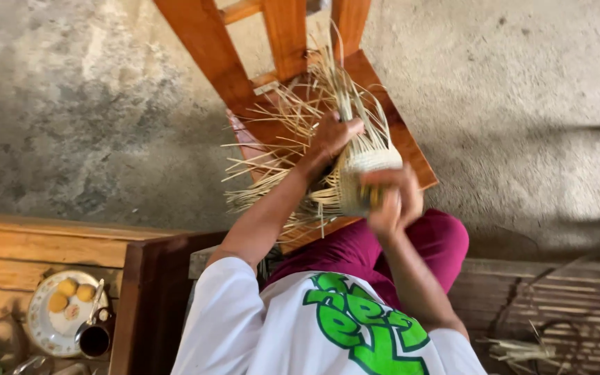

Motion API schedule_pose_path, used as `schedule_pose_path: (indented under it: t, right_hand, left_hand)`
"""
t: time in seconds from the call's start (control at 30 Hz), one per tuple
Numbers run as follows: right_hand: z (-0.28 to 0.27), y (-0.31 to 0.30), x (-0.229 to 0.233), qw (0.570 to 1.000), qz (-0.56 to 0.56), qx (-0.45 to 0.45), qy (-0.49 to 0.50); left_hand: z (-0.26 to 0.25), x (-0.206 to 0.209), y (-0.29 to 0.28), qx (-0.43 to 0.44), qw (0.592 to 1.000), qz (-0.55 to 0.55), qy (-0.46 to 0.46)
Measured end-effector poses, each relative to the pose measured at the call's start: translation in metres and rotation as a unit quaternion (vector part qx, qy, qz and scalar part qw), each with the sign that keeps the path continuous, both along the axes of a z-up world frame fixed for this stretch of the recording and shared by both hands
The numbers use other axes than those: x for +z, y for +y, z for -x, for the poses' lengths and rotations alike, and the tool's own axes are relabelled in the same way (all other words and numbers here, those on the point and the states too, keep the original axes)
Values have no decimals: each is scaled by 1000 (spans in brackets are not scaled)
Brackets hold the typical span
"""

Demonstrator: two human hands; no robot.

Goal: Weave natural fibers into a structured object using hands and a small compacting tool

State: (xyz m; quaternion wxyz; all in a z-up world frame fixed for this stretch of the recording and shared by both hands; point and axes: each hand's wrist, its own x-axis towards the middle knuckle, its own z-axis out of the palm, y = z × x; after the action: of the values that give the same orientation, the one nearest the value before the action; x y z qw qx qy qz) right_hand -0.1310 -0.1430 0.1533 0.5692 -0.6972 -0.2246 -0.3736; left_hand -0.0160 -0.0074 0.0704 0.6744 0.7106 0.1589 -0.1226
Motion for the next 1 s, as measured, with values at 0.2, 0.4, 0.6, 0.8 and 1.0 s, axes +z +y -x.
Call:
schedule_pose_path:
  t: [0.2,0.4,0.6,0.8,1.0]
  right_hand:
    - [35,-11,-42,998,-6,55,32]
    - [-51,17,5,990,-110,88,29]
    - [40,-10,-54,999,-2,29,-22]
    - [-5,21,22,971,227,-22,68]
    - [-19,-11,-5,992,-114,39,41]
  left_hand:
    - [-16,-45,-5,-2,999,-34,17]
    - [-3,17,2,1,998,-48,29]
    - [-14,-46,1,15,1000,-6,2]
    - [-2,-2,3,19,1000,-13,-9]
    - [-7,-23,3,15,1000,-12,7]
